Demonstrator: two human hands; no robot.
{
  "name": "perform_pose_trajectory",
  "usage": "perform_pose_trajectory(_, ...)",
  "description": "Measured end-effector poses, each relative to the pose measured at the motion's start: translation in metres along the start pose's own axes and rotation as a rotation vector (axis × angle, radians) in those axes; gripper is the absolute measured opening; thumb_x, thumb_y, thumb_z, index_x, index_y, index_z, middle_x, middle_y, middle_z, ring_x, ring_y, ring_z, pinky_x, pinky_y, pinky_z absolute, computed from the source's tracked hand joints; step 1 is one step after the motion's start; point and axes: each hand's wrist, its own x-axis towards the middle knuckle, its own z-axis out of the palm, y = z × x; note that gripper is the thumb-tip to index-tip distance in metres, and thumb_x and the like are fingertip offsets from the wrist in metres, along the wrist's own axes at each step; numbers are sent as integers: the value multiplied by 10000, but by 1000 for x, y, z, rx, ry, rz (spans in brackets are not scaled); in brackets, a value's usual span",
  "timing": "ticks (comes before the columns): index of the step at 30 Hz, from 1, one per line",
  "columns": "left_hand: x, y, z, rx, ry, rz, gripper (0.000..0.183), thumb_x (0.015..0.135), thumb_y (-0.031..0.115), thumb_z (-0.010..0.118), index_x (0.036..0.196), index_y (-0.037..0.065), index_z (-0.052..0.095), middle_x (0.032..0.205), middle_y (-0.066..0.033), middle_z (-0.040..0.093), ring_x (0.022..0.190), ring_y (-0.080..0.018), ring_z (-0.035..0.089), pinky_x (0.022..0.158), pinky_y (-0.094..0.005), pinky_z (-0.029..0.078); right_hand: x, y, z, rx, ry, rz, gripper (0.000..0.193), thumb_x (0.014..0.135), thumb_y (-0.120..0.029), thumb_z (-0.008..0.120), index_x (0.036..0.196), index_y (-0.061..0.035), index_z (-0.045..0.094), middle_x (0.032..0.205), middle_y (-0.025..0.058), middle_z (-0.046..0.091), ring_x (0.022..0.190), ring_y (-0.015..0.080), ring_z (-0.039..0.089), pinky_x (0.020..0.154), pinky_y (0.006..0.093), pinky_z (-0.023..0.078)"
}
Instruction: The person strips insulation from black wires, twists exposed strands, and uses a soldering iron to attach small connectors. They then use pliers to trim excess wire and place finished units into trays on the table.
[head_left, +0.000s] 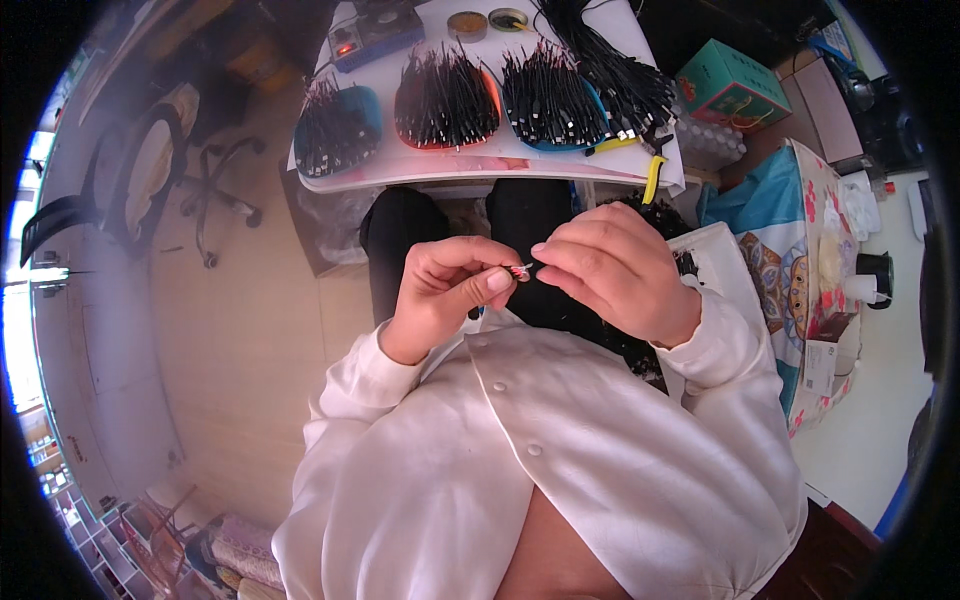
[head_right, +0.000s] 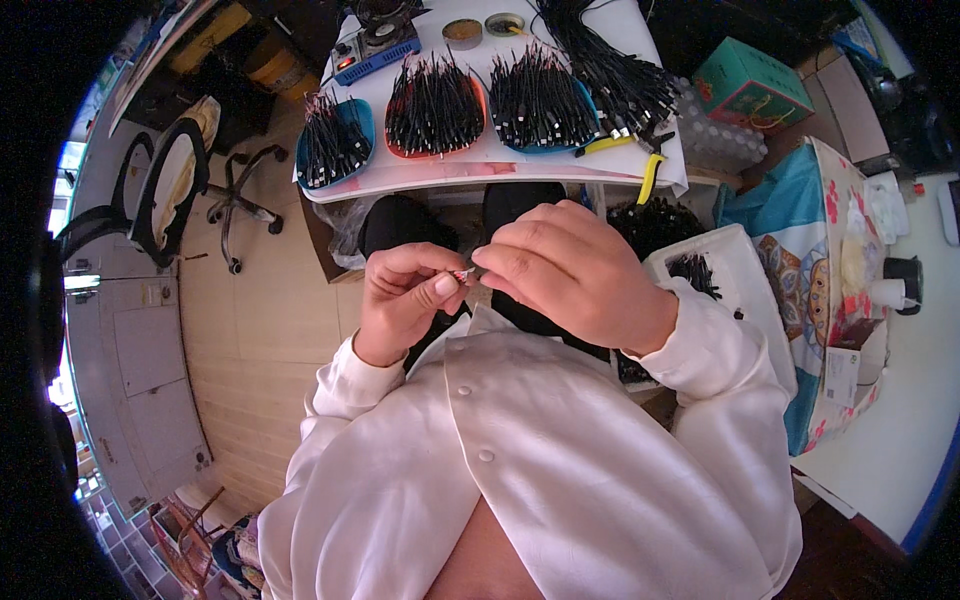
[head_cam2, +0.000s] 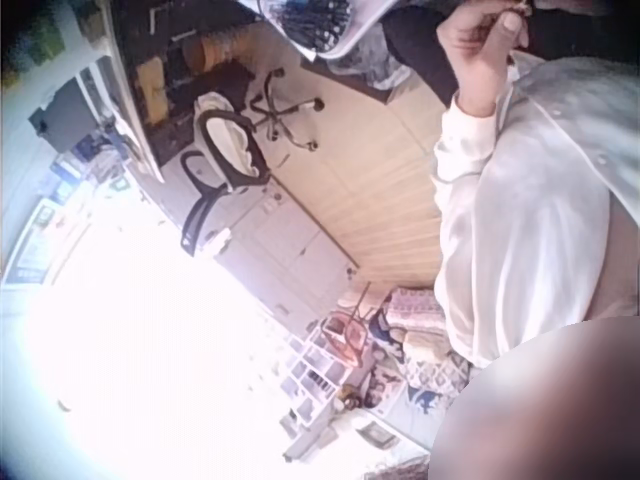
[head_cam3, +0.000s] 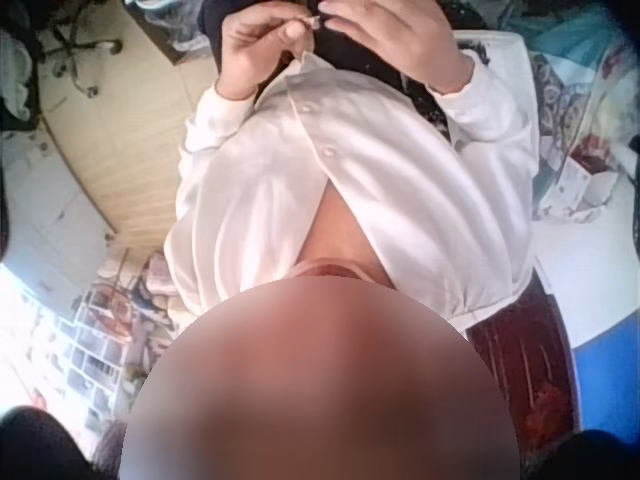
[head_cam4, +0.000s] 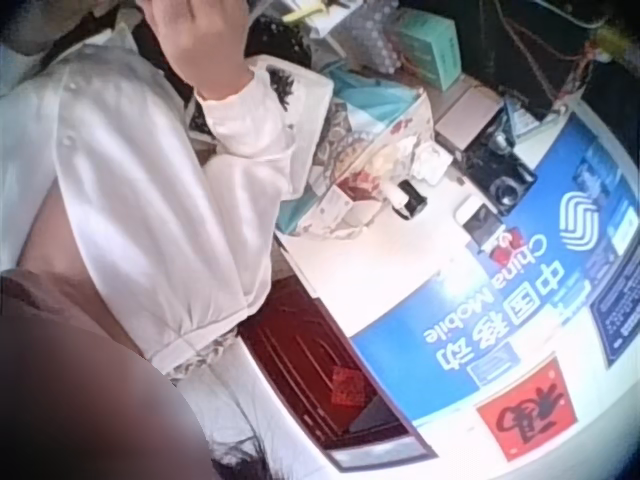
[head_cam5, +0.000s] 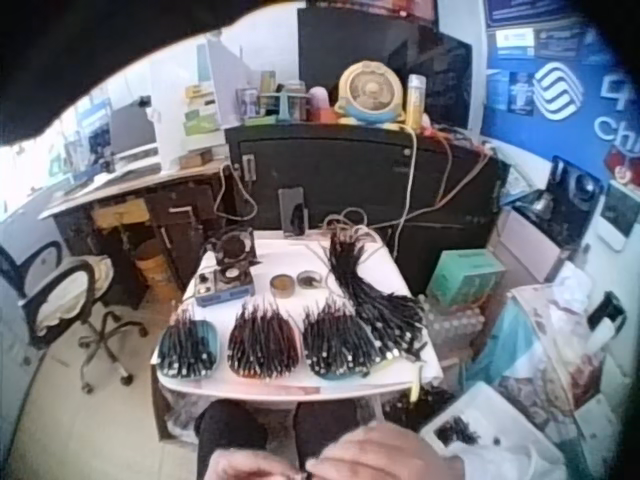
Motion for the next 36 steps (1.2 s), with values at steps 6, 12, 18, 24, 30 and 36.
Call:
perform_pose_trajectory(6,-3,-1,8,82,0,-9,100,899,-17,615,973,-42,677,811,-59,646,657,-85,535,580,-219,427,-1,-3,2,144,-90,60,180,746,-46,734,887,-13,629,825,75,610,717,222,587,633,311,459)
perform_pose_trajectory(12,-3,2,3,-96,-147,-96,107,897,-8,617,974,-56,673,797,-91,652,622,-101,522,530,-237,391,3,-10,-13,1115,-319,844,123,877,-113,683,915,-3,644,837,-9,643,679,30,516,602,221,437)
perform_pose_trajectory(18,4,-3,3,-717,-277,-318,154,898,49,618,1020,-39,652,897,-96,652,582,-107,426,519,-258,315,16,7,-10,454,-1,128,232,755,-71,767,972,-57,685,901,59,641,752,201,602,643,278,490)
perform_pose_trajectory(24,6,-2,5,-797,-289,-384,140,894,16,603,1018,-12,661,916,-95,665,579,-106,392,517,-252,296,14,9,1,440,34,-86,217,738,-48,765,932,-44,667,890,55,630,757,231,592,651,323,491)
perform_pose_trajectory(30,6,8,10,-541,-246,-297,122,892,7,616,986,-42,675,789,-75,645,584,-104,438,514,-252,315,8,-1,4,556,75,12,211,720,27,751,900,-30,657,855,68,629,716,228,588,633,326,476)
perform_pose_trajectory(36,1,35,6,55,-159,-110,118,900,13,635,980,-57,685,784,-64,651,633,-89,526,557,-239,412,8,3,8,600,48,91,245,727,-52,787,950,-40,687,841,55,626,742,216,584,634,311,464)
